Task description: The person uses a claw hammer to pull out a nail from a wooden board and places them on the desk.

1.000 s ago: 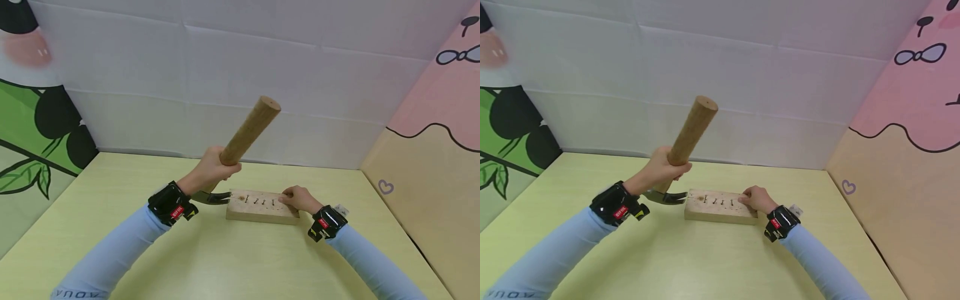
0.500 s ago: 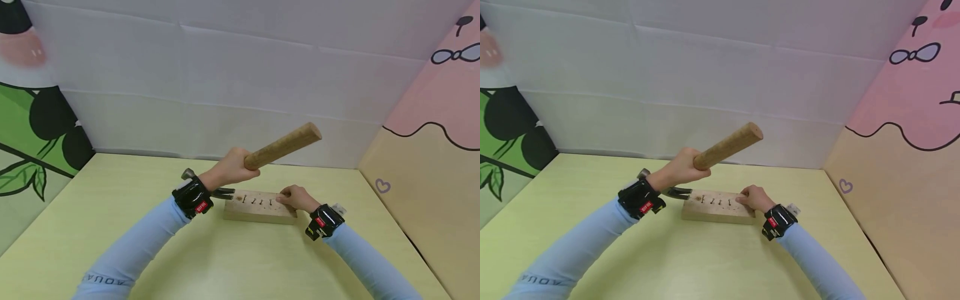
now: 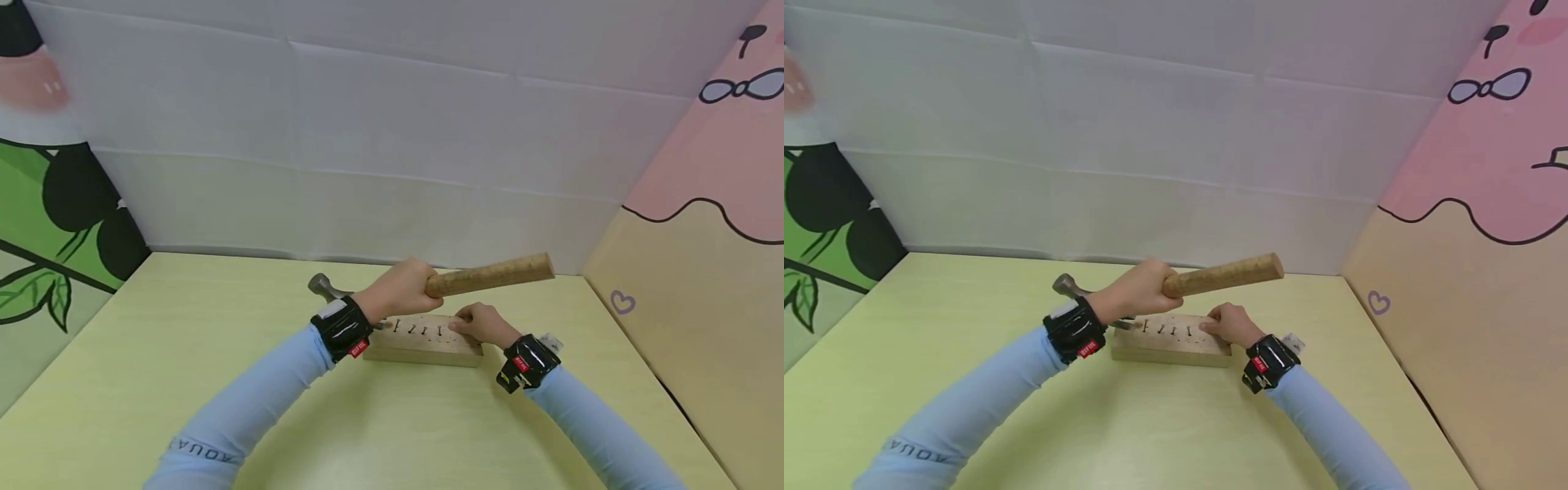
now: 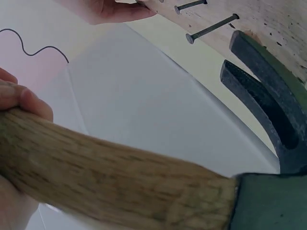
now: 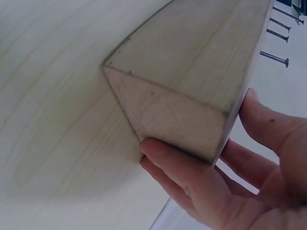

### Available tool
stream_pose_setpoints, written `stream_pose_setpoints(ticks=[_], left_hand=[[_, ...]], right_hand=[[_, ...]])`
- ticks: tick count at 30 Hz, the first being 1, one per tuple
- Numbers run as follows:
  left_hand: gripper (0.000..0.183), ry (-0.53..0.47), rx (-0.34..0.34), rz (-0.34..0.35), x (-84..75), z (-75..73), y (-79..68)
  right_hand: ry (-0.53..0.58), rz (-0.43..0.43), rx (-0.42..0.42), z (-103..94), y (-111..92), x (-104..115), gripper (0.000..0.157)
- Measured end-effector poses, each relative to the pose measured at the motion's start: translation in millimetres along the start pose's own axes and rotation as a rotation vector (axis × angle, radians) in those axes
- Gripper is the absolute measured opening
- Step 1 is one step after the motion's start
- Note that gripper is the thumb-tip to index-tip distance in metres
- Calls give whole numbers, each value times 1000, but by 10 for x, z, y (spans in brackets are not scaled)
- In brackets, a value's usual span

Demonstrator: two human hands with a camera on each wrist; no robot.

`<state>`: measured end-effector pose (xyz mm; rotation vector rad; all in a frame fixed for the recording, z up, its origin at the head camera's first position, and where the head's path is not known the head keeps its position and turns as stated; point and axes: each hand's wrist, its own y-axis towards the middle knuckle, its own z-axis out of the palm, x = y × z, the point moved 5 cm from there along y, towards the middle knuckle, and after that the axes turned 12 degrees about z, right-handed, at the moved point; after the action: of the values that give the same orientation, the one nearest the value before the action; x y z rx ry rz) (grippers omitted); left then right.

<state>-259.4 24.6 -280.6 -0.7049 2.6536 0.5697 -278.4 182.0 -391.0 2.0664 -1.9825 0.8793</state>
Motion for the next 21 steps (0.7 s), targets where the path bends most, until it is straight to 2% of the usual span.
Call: stream_pose_setpoints(ticks=[10,21], left_hand=[[9,72,25,6,-22,129,130],[20,84,1,36,-47,185,199]], right_hand=[[-8,3,-8,-20,31,-41,21],[0,-11,13,1,49,-12,25]])
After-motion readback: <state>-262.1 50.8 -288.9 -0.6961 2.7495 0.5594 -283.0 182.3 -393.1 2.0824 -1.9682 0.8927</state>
